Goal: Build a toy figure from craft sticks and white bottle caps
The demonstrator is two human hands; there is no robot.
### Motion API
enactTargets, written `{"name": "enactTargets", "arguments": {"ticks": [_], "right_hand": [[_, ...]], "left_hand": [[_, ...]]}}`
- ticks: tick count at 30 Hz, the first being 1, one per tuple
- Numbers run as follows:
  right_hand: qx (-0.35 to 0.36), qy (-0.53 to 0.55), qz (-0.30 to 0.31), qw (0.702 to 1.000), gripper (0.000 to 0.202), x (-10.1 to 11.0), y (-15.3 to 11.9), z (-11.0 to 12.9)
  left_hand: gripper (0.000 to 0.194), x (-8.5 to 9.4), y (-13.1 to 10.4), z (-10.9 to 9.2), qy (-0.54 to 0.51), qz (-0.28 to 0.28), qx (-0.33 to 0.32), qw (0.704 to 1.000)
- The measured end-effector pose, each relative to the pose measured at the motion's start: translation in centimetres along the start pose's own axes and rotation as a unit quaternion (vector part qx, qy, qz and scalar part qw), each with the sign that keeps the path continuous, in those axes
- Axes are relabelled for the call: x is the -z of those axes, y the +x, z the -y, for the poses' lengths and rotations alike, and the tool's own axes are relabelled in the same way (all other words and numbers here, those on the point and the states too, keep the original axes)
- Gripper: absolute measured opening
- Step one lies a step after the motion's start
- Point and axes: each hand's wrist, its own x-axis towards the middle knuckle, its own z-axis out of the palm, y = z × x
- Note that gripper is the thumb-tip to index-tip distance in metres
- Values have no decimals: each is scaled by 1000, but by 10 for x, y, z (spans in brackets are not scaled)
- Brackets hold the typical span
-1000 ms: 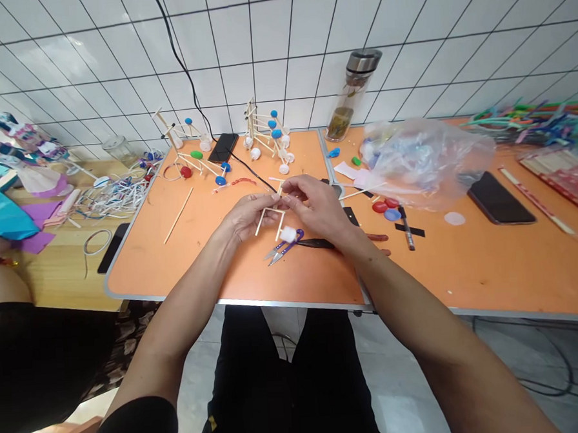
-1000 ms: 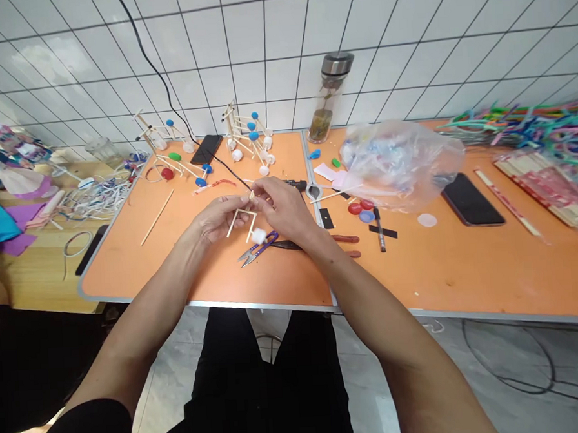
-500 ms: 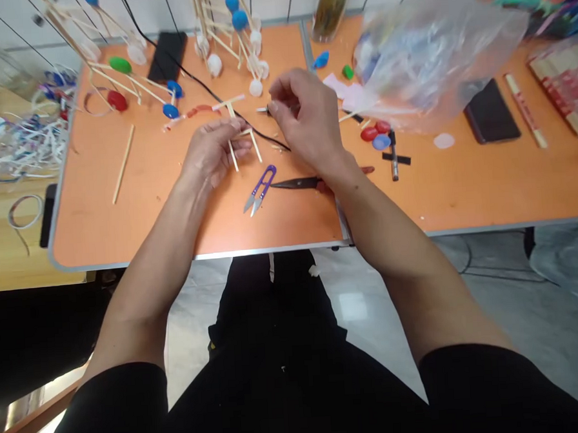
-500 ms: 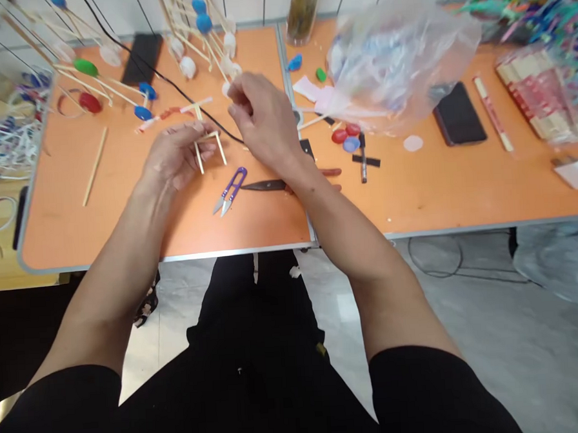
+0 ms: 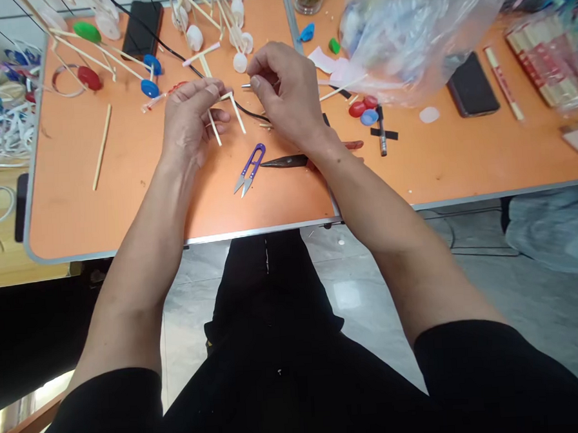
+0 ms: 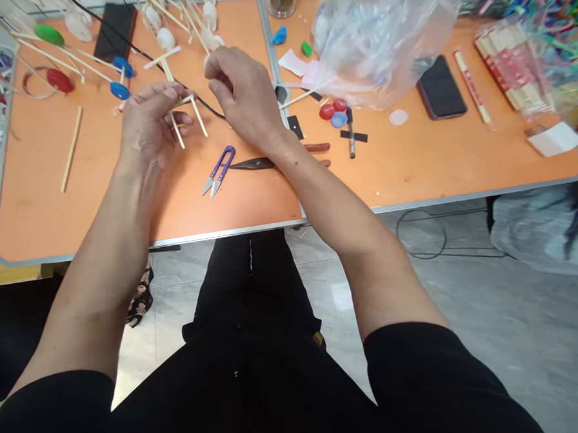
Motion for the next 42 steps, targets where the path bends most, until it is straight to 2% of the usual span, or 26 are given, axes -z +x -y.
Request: {"name": "enactTargets", "arguments": {"ticks": [3,6,9,12,15,17,22,29,36,42], "right_hand": [[1,-11,-6,1000,20,-3,1,-2],[3,-9,-15,1000,10,-6,3,-9],[7,-4,-17,1000,21,-9,4,-17],[9,17,-17,1000,21,-12,2,-20],[-5,61,-15,998,20,-15,-1,-18],[-43,112,5,993,17,-18,-2,-16],[-143,249,38,957,17,-21,-1,-10],[-158,317,64,933,28,-22,-1,1],[-157,343,58,924,22,-25,-1,5],[-167,341,35,924,20,-24,-1,8]], "left_hand": [[21,-1,1,0,-21,-6,-11,1000],[15,-5,0,-2,-54,-22,-22,998],[17,-7,-1,-5,-79,-28,-11,996],[19,-8,-3,-8,-100,-25,-9,995],[21,-8,-6,-10,-120,-18,-8,993],[22,-7,-7,-11,-125,-13,-14,992],[26,-7,-9,-11,-106,2,-39,994],[32,-10,-7,-6,-94,20,-56,994],[35,-12,-8,-4,-75,61,-92,991],[54,-11,-7,-5,-92,22,-62,994]]}}
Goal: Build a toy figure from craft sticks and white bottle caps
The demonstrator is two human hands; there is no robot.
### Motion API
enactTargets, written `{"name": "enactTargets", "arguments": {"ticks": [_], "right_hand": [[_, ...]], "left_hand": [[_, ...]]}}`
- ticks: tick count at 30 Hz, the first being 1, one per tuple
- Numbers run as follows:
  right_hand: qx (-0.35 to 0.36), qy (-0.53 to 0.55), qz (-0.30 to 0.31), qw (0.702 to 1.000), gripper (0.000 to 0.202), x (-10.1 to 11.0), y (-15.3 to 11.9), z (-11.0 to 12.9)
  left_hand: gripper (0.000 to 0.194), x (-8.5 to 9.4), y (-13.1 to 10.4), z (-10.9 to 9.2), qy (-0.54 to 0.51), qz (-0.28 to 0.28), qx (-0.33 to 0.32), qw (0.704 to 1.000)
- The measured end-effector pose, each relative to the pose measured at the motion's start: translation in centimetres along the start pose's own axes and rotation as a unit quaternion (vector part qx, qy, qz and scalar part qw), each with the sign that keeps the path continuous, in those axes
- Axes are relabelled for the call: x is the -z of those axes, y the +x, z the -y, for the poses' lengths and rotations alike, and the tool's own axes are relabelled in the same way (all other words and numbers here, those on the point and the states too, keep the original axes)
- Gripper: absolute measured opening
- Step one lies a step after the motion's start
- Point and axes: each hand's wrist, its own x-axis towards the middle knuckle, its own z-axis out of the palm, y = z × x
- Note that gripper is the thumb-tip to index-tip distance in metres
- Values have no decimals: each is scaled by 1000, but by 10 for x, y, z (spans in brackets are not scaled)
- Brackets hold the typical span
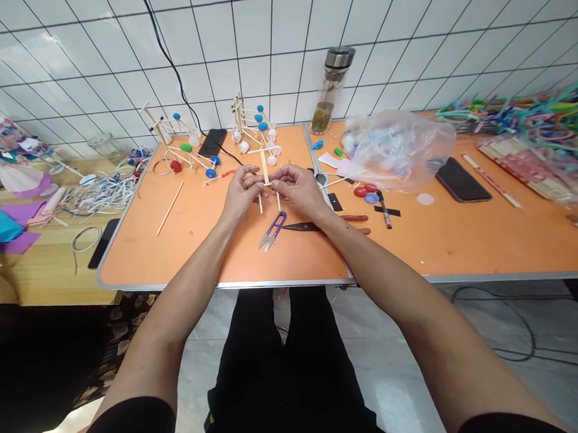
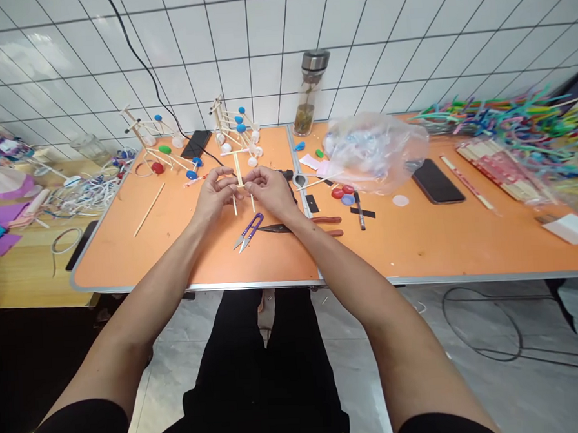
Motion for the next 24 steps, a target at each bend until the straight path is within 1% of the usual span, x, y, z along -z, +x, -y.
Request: {"name": "enactTargets", "arguments": {"ticks": [2,3,7,10,13,17,20,24], "right_hand": [[3,-4,-8,1000,17,-1,0,1],[4,-8,-12,1000,16,-1,0,1],[3,-19,-25,999,14,-2,-1,2],[2,-23,-20,1000,13,-3,-2,2],[2,-28,-12,1000,14,-5,-2,1],[3,-26,-7,1000,16,-5,-2,-1],[8,-27,-4,1000,15,-5,-2,-2],[1,-45,-4,999,13,-6,-2,-3]], "left_hand": [[56,-1,-1,-2,-10,-15,11,1000],[54,-1,-1,-3,-12,-21,20,1000],[34,-3,-5,-6,-6,-46,63,997],[27,-4,-6,-6,-3,-50,71,996],[30,-4,-8,-6,11,-45,61,997],[39,-3,-9,-6,24,-23,54,998],[46,-2,-9,-5,24,-9,46,999],[51,-2,-8,-5,21,-12,52,998]]}}
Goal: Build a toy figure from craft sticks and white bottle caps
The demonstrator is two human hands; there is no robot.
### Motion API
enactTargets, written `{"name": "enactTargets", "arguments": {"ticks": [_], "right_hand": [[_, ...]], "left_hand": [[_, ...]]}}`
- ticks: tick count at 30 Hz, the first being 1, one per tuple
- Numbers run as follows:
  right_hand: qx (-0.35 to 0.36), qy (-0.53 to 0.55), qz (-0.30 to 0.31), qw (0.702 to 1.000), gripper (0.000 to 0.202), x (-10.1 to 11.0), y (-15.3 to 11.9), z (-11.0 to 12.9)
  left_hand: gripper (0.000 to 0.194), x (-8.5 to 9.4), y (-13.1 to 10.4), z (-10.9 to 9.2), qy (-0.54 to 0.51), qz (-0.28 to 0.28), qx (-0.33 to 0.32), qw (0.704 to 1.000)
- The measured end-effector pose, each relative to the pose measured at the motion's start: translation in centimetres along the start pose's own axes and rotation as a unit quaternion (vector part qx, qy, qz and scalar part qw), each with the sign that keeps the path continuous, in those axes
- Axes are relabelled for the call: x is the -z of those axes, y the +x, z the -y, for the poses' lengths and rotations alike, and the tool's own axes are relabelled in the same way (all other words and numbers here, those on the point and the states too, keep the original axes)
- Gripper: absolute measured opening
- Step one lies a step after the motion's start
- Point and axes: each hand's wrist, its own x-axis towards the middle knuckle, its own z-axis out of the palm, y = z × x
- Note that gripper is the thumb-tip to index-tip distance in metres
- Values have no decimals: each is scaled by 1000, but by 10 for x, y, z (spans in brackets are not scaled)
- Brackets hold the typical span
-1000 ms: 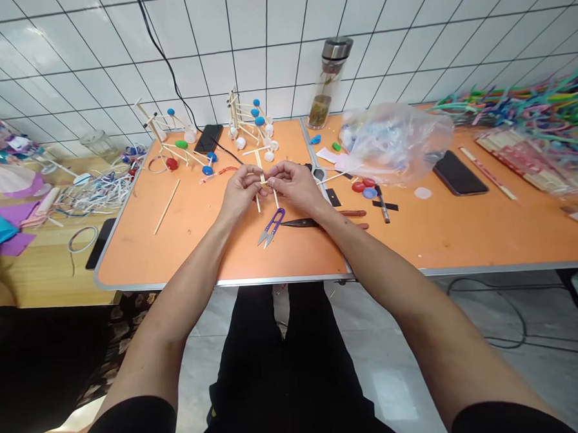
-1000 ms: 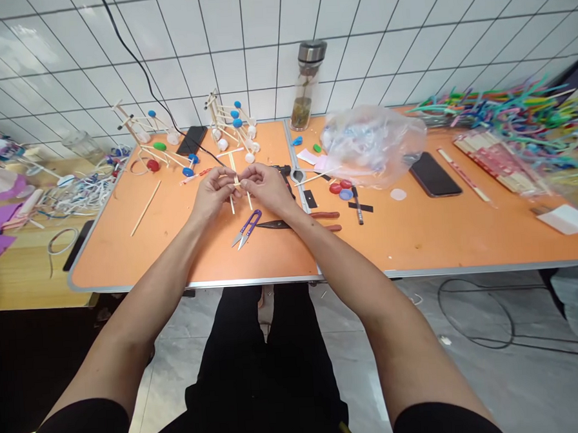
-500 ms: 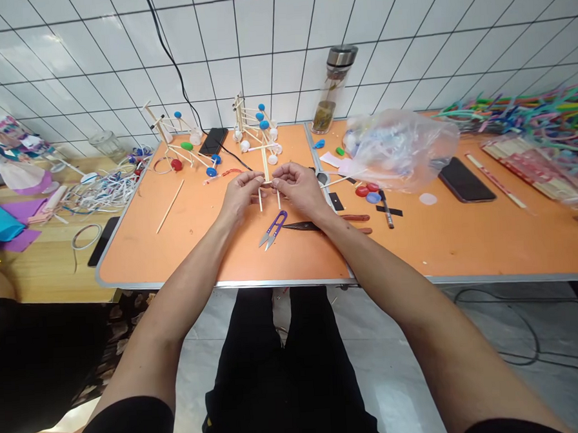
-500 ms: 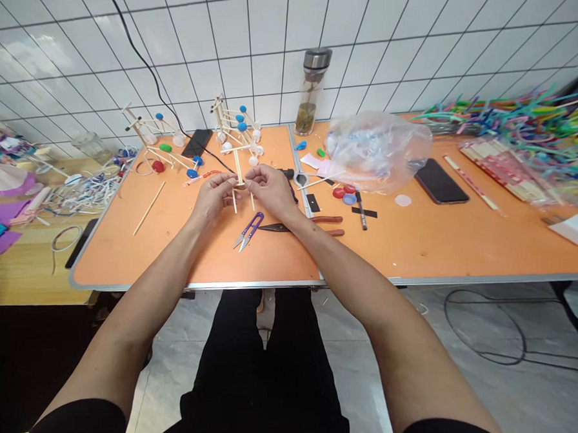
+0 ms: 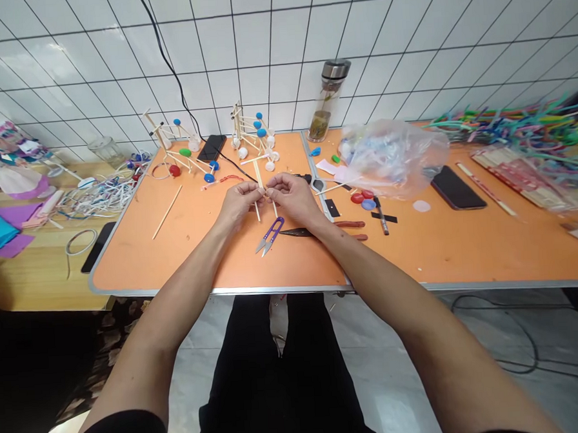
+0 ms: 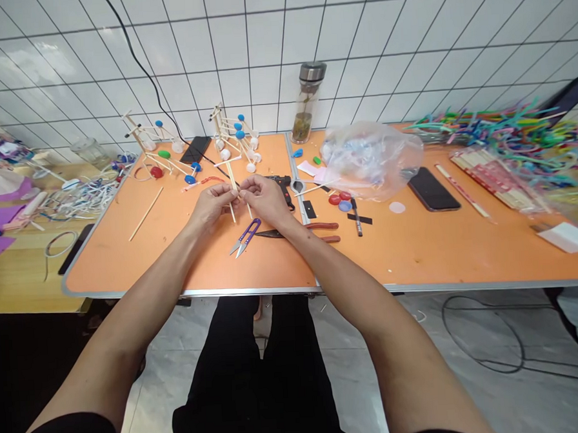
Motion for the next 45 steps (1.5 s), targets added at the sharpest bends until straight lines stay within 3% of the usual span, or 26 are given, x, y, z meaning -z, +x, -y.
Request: {"name": "enactTargets", "arguments": {"ticks": [10,21,31,37,45], "right_hand": [[-10,-12,47,999,18,1,-2,-2],[-52,24,43,997,32,2,-3,-2],[-30,4,15,999,28,1,-2,-3],[-25,-7,15,1000,26,0,-3,-4],[-23,-23,17,999,23,0,-4,-2]], "left_hand": [[45,0,3,1,-25,-23,14,999],[29,4,6,9,-46,-21,17,999],[34,2,6,1,-43,-40,35,998],[35,2,3,1,-29,-16,10,999],[50,1,1,0,-6,-16,3,1000]]}}
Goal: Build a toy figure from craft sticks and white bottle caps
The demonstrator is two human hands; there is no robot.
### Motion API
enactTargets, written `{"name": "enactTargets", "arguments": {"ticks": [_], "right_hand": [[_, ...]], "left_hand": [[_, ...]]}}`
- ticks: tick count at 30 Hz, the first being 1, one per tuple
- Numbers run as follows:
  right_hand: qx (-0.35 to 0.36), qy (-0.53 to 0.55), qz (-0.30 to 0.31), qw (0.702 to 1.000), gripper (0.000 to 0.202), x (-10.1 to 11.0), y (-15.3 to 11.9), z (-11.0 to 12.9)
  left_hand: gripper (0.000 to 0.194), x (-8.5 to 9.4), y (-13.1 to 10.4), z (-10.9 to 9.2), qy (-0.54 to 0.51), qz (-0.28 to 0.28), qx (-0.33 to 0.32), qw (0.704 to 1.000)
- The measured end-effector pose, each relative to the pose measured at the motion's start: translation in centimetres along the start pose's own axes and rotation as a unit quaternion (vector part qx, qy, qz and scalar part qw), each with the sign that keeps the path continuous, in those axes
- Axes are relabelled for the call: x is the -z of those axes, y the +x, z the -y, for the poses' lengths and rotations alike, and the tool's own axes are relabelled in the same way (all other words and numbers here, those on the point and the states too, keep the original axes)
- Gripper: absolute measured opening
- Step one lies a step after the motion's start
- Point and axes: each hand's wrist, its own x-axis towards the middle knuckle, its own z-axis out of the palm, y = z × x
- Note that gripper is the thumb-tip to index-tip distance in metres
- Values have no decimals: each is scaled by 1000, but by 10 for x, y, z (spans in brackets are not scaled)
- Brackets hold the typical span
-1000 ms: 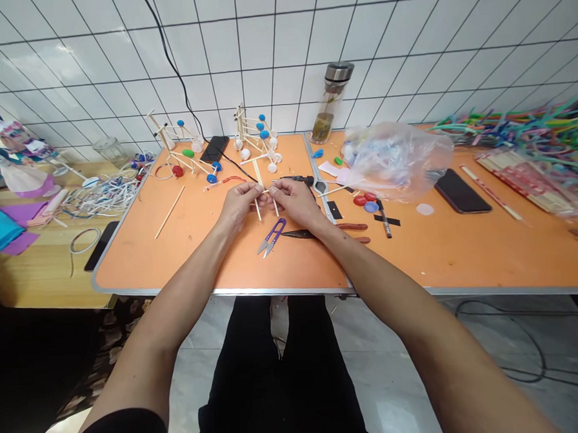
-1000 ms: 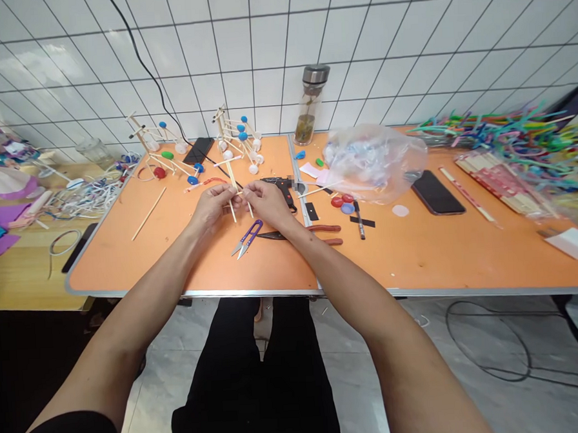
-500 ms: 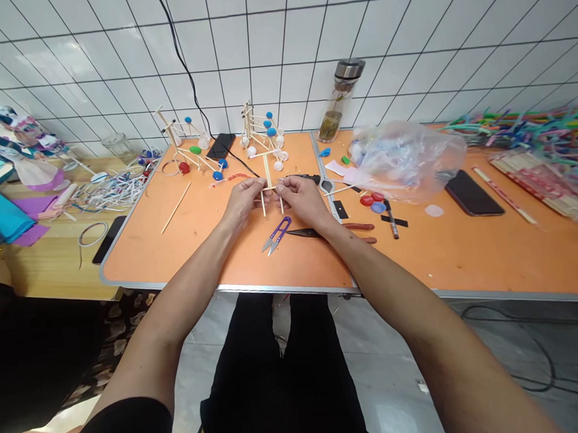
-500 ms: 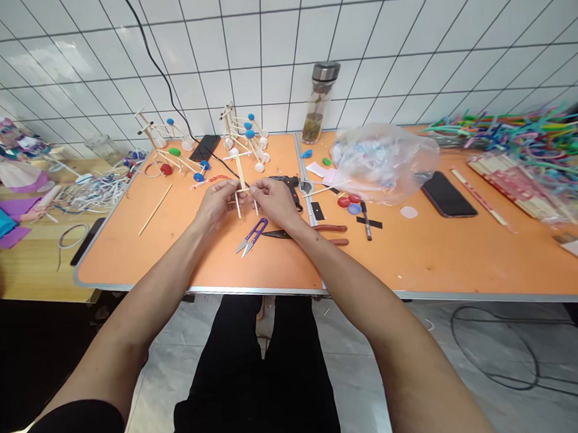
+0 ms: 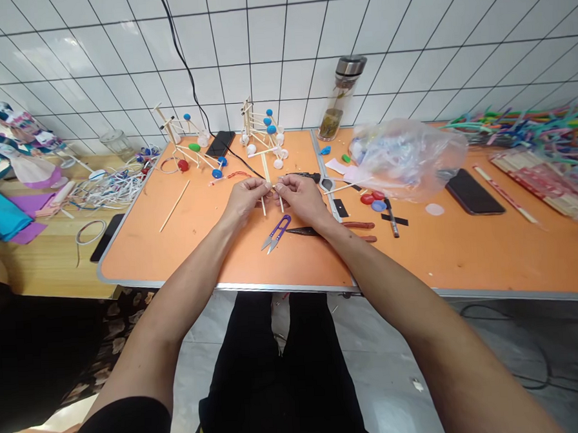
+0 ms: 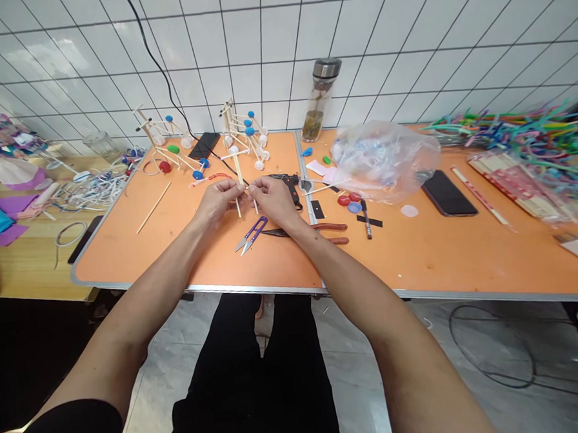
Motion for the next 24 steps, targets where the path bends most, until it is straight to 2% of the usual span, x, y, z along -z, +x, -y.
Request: {"name": "enactTargets", "arguments": {"ticks": [9,14,24], "right_hand": [[-19,1,-4,1000,11,-2,-2,6],[-18,0,-2,1000,14,-2,0,5],[-28,35,2,999,14,-1,2,10]], "left_hand": [[57,-1,0,-1,24,-8,11,1000],[53,-1,1,-2,21,-9,12,1000],[59,0,5,0,2,1,2,1000]]}}
